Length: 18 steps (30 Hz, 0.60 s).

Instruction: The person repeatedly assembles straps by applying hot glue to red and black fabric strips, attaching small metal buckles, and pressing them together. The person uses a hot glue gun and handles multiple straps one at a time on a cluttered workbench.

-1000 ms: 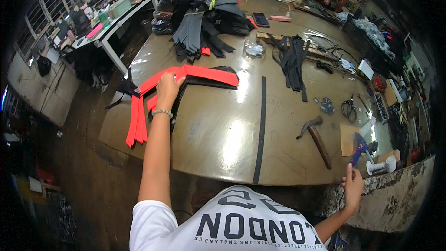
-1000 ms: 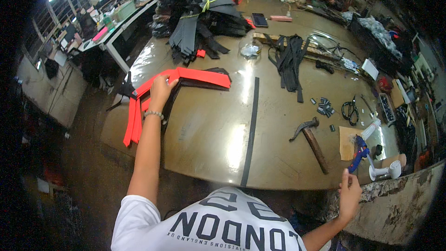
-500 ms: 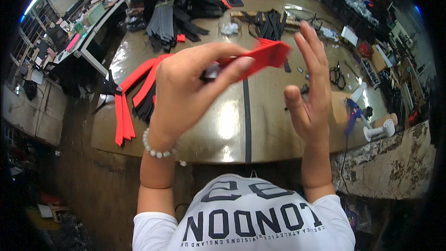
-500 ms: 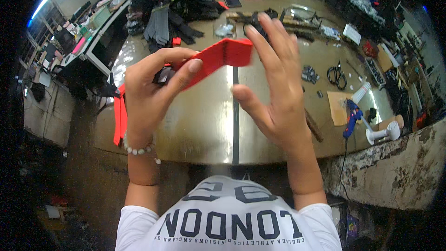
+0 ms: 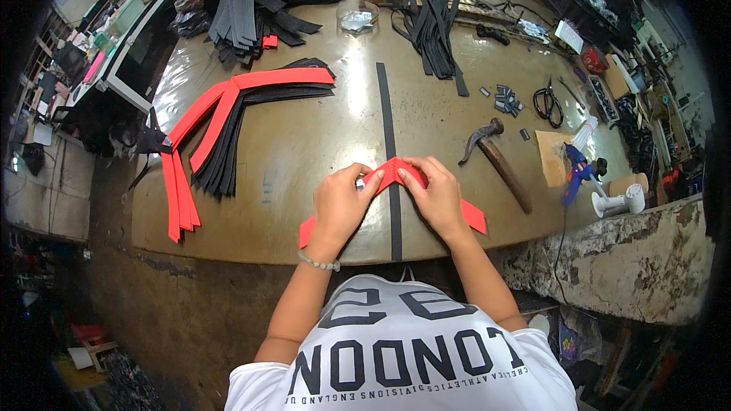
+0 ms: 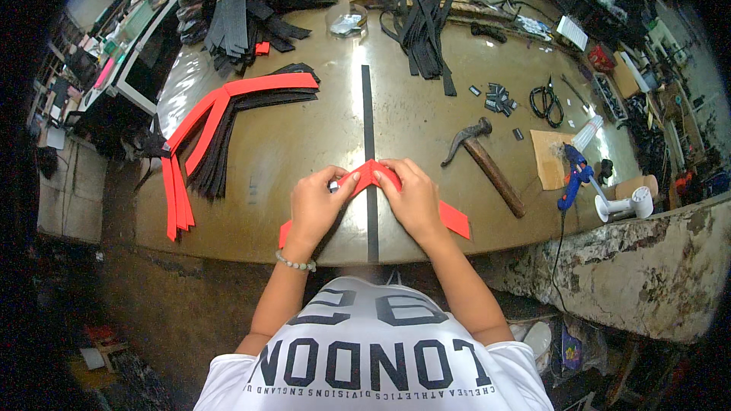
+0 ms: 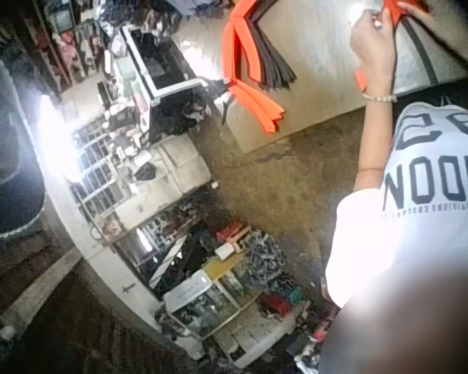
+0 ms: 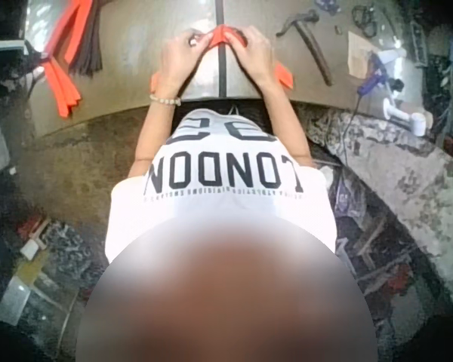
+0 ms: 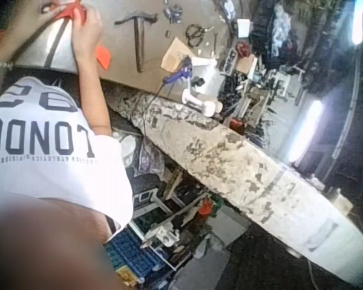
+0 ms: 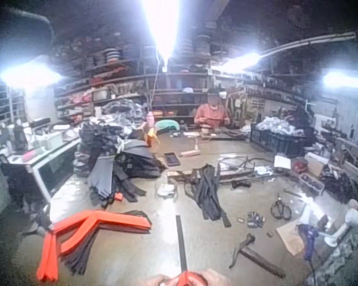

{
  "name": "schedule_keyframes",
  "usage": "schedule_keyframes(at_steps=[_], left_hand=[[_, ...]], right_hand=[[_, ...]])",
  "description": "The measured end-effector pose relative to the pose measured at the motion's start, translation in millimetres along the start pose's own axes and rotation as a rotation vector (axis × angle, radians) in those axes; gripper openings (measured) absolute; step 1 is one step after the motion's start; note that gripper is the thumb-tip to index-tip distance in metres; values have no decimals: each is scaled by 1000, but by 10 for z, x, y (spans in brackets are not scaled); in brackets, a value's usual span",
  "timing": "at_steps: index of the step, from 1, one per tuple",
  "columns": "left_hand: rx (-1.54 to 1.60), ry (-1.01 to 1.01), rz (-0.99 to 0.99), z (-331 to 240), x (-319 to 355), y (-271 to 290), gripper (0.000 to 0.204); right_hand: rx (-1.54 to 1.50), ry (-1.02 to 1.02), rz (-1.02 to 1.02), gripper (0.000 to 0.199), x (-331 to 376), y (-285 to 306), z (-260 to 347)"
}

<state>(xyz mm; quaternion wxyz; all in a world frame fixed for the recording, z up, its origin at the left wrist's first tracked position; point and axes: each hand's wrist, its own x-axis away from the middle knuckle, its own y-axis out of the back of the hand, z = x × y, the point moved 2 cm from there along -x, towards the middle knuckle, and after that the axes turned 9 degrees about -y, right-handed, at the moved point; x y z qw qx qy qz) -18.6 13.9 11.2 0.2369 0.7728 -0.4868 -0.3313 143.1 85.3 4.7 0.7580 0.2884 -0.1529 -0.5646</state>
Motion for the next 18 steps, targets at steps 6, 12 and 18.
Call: schedule_keyframes(at_steps=[6,12,18], left_hand=[[-57,-15,5,22,7,-33,29],[-102,-58,16,-32,32,-34,18],[-105,-241,109,-82,50,-120,15]], right_hand=[[66,30,-29,22,34,-29,20],[168,89,-46,18,58,-63,6],[603,310,-70,24,144,-8,118]])
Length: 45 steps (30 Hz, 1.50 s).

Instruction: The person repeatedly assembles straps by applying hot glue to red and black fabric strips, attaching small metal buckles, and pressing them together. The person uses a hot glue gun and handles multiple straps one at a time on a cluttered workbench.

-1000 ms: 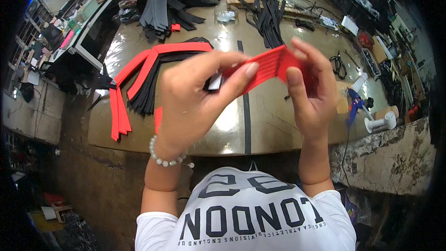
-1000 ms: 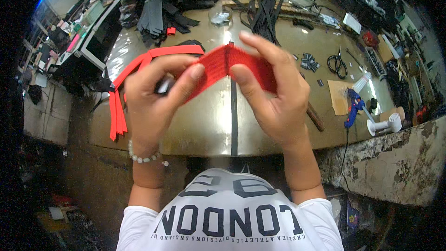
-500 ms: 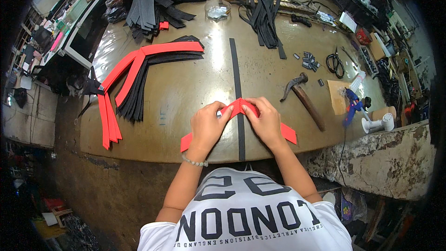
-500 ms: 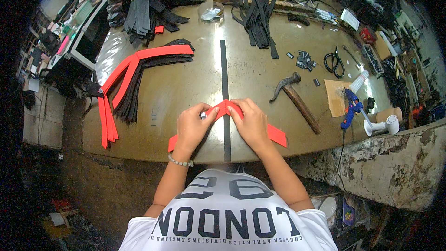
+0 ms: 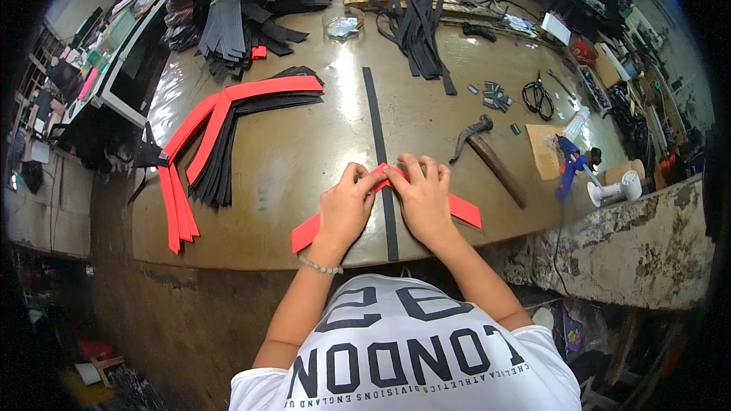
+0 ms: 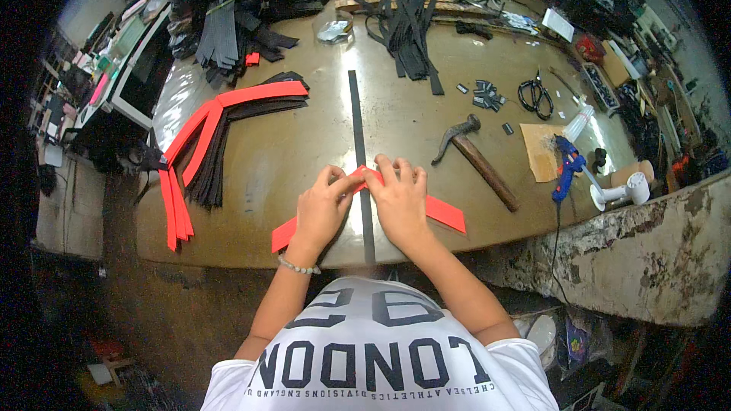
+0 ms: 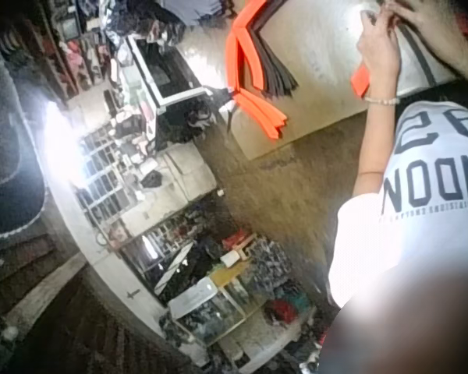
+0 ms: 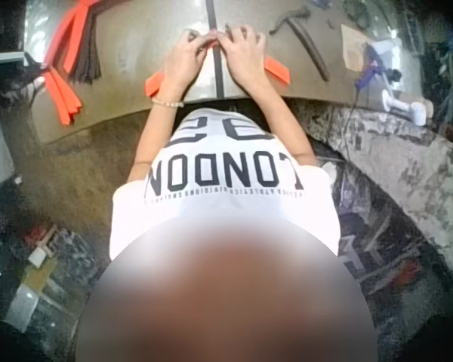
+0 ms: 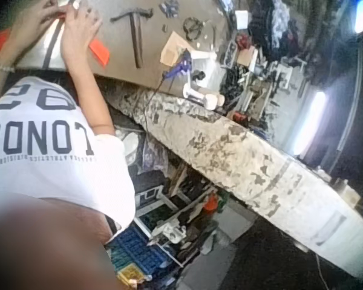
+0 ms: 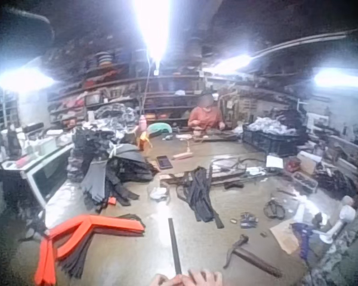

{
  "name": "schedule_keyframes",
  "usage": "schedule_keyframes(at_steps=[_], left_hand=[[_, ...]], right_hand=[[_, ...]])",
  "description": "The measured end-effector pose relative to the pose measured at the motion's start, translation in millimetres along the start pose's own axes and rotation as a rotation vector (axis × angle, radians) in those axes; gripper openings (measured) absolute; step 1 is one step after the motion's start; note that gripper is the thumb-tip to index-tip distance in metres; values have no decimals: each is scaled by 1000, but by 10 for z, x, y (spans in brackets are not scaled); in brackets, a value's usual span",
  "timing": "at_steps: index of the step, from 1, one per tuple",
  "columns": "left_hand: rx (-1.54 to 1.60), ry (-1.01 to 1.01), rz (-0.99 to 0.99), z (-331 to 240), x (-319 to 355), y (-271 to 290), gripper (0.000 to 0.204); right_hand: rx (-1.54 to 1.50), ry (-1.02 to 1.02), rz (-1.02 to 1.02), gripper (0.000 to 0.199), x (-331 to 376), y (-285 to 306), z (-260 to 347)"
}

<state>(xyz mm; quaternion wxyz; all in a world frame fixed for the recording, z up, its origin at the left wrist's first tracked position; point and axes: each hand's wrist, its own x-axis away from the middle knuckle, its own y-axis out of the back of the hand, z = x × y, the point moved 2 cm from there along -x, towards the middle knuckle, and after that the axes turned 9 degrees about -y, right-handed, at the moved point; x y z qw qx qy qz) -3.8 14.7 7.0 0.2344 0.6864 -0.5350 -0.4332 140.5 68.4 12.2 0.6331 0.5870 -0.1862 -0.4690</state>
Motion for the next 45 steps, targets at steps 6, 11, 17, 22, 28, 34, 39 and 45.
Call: schedule_keyframes(at_steps=[6,11,17,22,28,34,39,45], left_hand=[[30,6,13,-4,3,1,17],[146,58,-26,-17,-1,45,15],[176,86,-109,39,8,47,15],[157,55,-129,54,17,18,14],[168,92,-105,58,23,17,16],[173,100,-96,73,19,-5,16],[166,89,-100,71,17,-1,16],[176,104,-98,90,37,-33,16]], right_hand=[[-156,-714,-696,35,584,575,-1579],[-258,-797,-701,44,633,845,-2986],[-761,-689,-304,30,-28,1057,-1847],[-782,-242,390,35,-382,732,-644],[-477,-240,423,49,-615,616,-528],[-412,-208,440,48,-573,627,-470],[-471,-173,458,47,-345,642,-464],[-450,-202,618,46,-93,712,-554]])
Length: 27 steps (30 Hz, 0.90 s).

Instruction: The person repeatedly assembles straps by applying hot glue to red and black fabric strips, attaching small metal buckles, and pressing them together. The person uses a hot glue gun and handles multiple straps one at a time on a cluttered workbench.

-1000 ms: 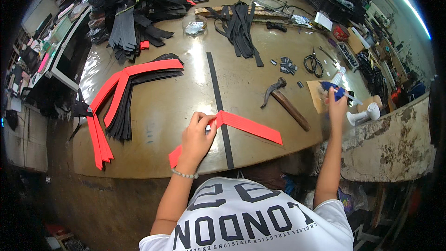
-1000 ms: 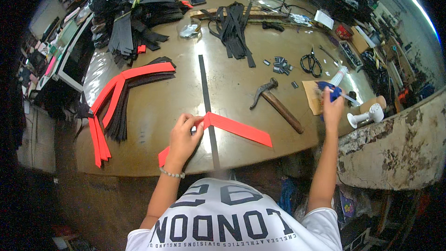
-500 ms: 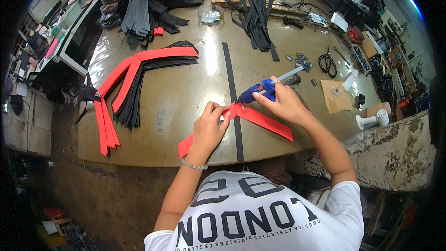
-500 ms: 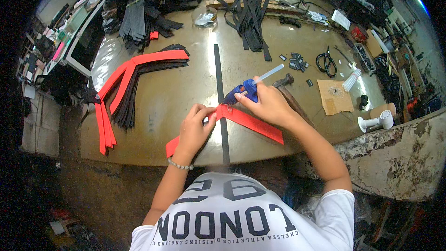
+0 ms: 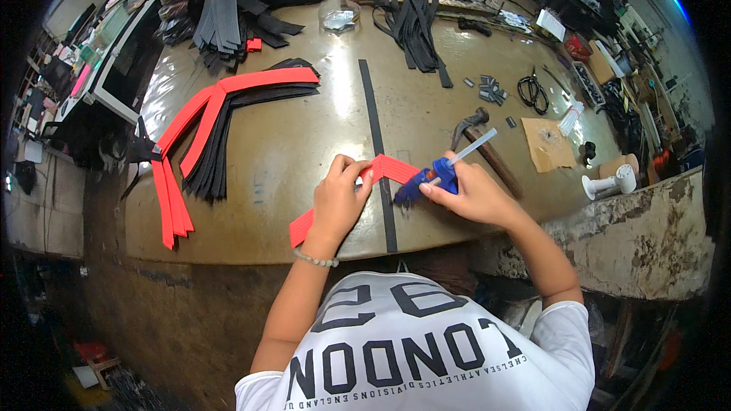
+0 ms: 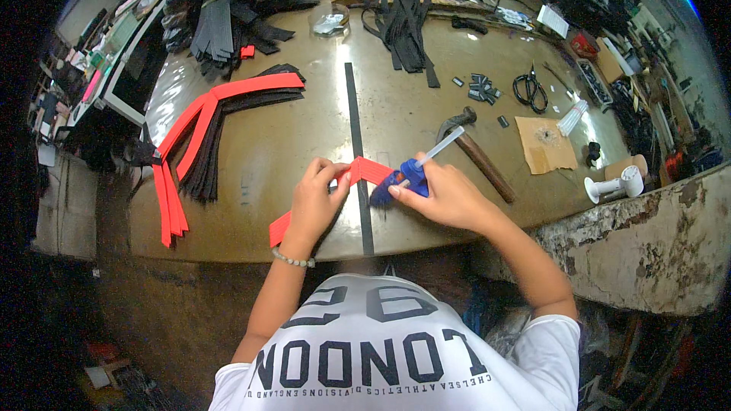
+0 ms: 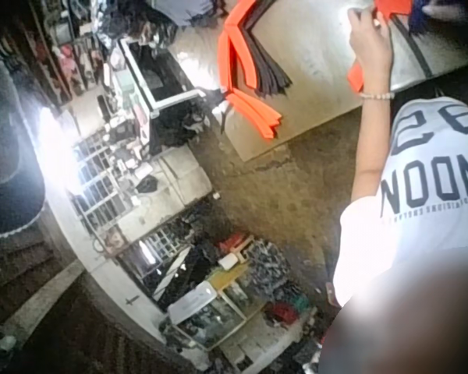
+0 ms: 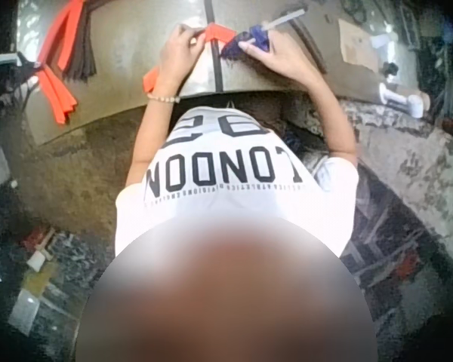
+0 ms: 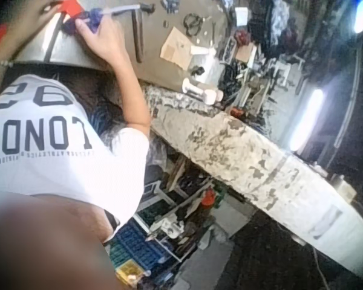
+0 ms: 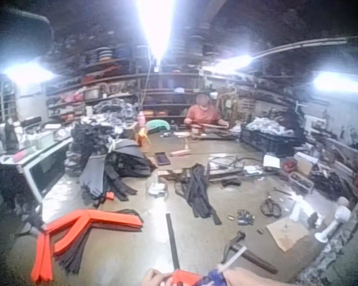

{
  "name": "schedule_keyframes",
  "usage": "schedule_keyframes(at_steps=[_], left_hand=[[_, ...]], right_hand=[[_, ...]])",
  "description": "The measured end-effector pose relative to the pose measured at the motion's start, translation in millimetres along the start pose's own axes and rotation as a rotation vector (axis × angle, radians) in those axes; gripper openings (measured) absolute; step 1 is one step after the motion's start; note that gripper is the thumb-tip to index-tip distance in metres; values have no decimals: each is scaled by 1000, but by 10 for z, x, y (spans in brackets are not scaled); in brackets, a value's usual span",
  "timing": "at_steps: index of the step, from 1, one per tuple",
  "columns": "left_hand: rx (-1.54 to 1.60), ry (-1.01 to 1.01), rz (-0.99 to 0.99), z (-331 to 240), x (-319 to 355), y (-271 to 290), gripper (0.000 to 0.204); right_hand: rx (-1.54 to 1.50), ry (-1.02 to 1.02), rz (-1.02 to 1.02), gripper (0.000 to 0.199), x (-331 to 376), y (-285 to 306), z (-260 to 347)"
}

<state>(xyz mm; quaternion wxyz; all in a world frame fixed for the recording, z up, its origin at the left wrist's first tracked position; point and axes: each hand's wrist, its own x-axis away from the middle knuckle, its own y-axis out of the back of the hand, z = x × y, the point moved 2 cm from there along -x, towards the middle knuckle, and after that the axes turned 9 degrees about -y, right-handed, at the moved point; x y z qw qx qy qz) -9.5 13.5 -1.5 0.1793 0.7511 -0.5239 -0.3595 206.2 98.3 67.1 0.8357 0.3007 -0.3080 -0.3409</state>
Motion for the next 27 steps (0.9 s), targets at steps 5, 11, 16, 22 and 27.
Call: schedule_keyframes(at_steps=[5,11,16,22,27], left_hand=[[-13,-80,-43,-27,-2,18,16],[53,-147,-198,-142,-62,119,16],[283,13,-54,-187,503,568,15],[748,725,604,15,1646,829,26],[559,693,390,208,1567,123,25]], right_hand=[[-637,-90,-618,36,144,402,-829],[134,-793,-1144,56,666,927,-1842],[228,-505,-653,47,1175,483,-1405],[-195,-179,723,78,1616,-839,-1047],[44,-100,717,108,2052,-1054,-1215]])
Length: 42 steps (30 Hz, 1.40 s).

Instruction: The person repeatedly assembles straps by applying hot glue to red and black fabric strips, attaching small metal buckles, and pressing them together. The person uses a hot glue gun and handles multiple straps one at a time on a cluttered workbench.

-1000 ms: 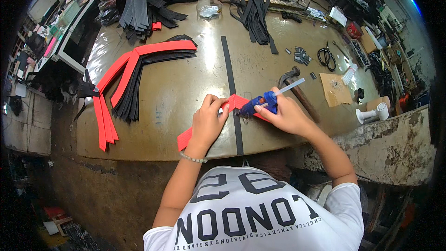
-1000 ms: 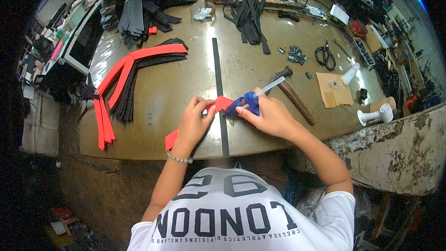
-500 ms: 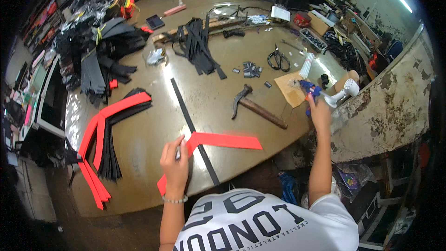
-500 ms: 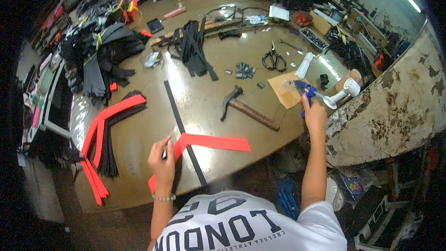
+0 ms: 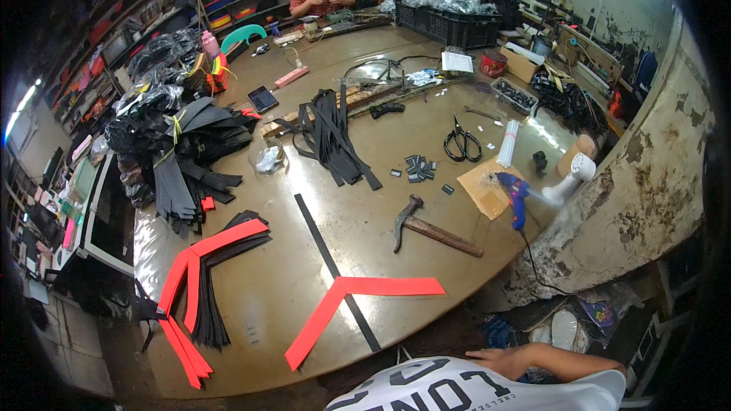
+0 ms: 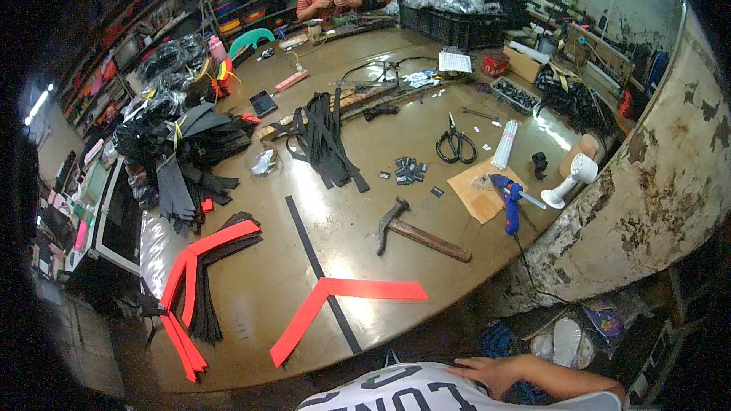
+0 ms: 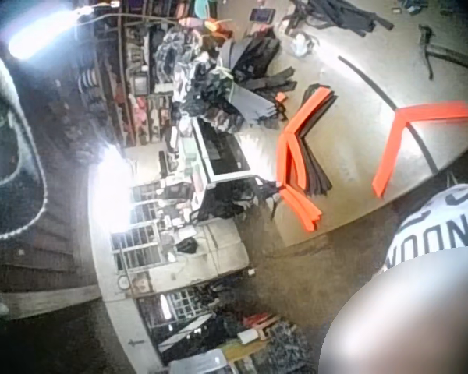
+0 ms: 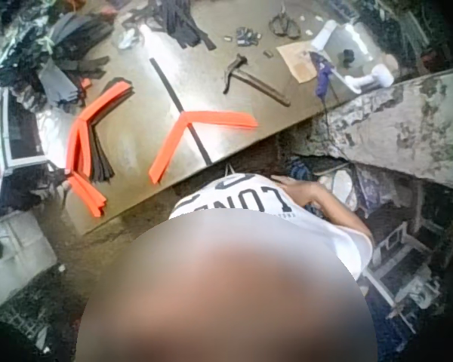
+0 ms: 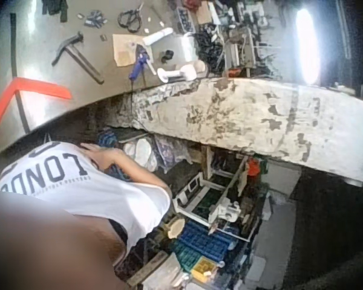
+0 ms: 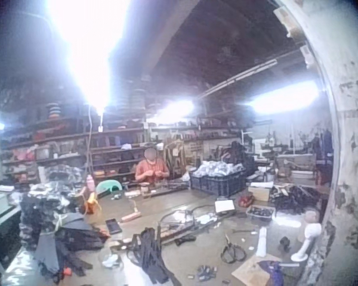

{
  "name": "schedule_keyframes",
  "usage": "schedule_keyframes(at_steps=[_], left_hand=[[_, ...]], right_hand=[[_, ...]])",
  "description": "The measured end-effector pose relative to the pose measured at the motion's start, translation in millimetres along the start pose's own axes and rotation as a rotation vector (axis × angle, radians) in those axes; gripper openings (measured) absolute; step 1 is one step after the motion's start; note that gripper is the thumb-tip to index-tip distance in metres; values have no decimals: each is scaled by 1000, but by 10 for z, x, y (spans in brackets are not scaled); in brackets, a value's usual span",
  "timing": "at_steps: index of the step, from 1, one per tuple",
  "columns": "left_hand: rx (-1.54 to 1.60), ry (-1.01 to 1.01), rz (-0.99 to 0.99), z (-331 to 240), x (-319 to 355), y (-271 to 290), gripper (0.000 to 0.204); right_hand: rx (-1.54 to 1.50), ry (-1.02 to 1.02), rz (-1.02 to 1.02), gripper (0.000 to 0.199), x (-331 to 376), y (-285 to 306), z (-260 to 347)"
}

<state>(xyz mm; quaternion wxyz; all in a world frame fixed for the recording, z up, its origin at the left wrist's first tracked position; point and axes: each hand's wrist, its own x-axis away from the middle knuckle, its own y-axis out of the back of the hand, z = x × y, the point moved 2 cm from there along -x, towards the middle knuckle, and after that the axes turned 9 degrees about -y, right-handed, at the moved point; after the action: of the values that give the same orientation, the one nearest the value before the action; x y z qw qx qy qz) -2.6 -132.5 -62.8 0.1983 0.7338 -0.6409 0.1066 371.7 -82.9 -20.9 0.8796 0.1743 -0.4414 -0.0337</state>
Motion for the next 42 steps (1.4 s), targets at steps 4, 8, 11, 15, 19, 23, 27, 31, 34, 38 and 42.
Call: schedule_keyframes(at_steps=[4,8,11,15,19,23,27,31,34,38,42], left_hand=[[-33,-59,-5,-93,-225,-113,24],[-59,-97,11,-205,-273,-166,23],[-82,-114,20,-232,-327,-201,22],[-108,-119,34,-248,-412,-206,21],[-134,-116,35,-290,-480,-237,20],[-142,-108,36,-303,-514,-248,19],[-144,-104,42,-288,-524,-216,18],[-169,-110,43,-324,-511,-202,18],[-172,-108,32,-338,-492,-187,17],[-172,-109,24,-320,-454,-152,17],[-180,-121,26,-281,-427,-136,17]], right_hand=[[-78,184,-266,95,-103,-214,-60],[-16,455,-427,92,-484,-421,-371],[-25,727,-545,83,-773,-463,-575],[120,672,-456,82,-835,-265,-502],[247,147,-203,93,-361,384,-204],[-139,-131,-360,46,85,1457,-99],[-422,-174,-1486,29,-77,2310,-135],[-278,-164,-1672,27,-624,2708,-232],[-178,-327,-1629,28,-835,2781,-325],[-248,-317,-1531,29,-785,2819,-386],[-295,-304,-1484,30,-731,2914,-374]])
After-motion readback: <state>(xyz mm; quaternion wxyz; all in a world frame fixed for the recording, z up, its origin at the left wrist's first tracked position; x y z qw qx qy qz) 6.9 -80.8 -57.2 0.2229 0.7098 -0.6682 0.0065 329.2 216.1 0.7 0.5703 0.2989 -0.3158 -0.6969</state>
